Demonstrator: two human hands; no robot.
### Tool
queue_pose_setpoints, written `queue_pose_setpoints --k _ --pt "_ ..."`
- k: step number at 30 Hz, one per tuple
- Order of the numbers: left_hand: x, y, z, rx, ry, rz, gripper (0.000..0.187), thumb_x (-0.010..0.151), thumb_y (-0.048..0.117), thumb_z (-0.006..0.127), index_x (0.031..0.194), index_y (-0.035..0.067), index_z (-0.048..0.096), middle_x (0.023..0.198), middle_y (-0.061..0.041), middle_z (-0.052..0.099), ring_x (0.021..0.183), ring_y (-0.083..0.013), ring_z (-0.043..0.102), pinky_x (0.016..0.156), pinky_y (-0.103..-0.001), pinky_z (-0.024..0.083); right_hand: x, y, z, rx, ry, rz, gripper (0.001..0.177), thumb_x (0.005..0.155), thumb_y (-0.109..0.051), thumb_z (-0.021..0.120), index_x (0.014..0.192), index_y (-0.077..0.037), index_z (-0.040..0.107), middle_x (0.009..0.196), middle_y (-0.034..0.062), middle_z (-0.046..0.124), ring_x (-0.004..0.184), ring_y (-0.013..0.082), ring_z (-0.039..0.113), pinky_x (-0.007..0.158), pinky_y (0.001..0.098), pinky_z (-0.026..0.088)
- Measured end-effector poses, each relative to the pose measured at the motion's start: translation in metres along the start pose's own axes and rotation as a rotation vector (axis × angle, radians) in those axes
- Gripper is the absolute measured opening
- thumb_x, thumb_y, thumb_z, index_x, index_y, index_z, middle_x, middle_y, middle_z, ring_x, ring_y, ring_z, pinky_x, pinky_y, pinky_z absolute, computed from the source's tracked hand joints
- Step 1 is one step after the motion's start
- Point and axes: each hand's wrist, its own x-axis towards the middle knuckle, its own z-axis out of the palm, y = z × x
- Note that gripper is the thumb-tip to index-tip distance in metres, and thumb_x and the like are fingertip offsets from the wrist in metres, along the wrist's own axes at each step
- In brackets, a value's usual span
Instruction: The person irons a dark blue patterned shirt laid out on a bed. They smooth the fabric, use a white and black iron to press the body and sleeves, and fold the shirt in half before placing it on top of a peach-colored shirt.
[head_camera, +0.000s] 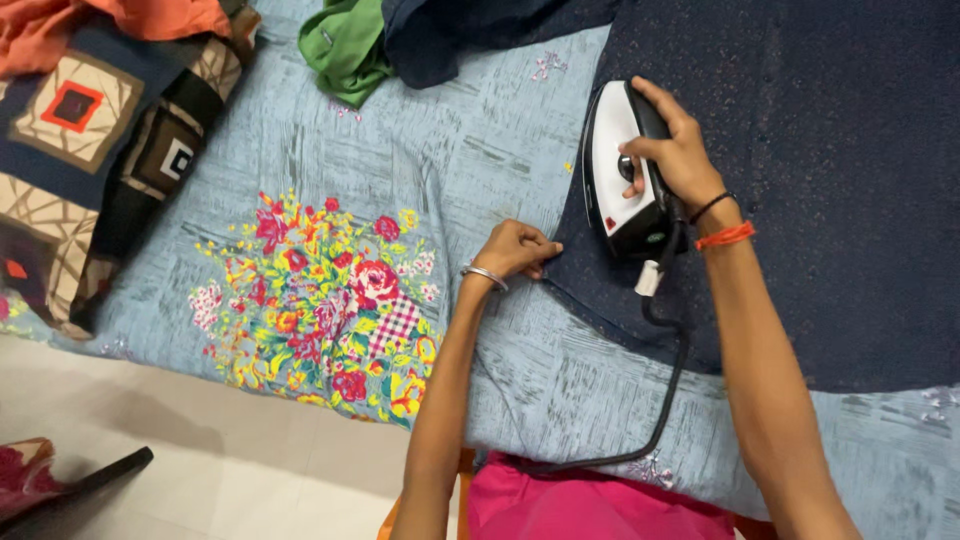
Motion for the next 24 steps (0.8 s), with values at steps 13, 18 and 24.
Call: queue_pose_setpoints --k 13,18,24 --pt "-0.017 -0.002 -0.002 -0.149 -0.043 -0.018 0.032 0.09 0.021 0.077 0.092 -0.01 0.074 0.074 -0.014 0.076 0.058 -0.0167 0.074 0.051 -0.025 0.059 -0.068 0.018 0.046 -0.082 0.119 -0.043 0.084 0.081 0.011 0.062 0.158 -0.01 0.039 0.109 0.0141 0.064 0.059 0.0163 0.063 0.044 0.031 0.057" --pt "-0.025 0.003 0.003 -0.11 0.014 0.045 0.034 0.089 0.024 0.078 0.088 -0.01 0.074 0.069 -0.014 0.075 0.056 -0.0161 0.074 0.049 -0.025 0.059 -0.026 0.018 0.041 -0.098 0.182 -0.046 0.082 0.084 0.007 0.063 0.161 -0.013 0.04 0.1 0.0178 0.062 0.058 0.0202 0.061 0.043 0.0339 0.054" --pt "-0.024 0.004 0.007 -0.065 0.067 0.024 0.034 0.088 0.022 0.08 0.085 -0.01 0.073 0.064 -0.013 0.073 0.052 -0.0162 0.071 0.046 -0.026 0.057 -0.094 0.014 0.049 -0.551 0.121 -0.667 0.088 0.078 0.01 0.068 0.159 -0.004 0.037 0.137 0.0327 0.058 0.1 0.0315 0.068 0.077 0.042 0.058"
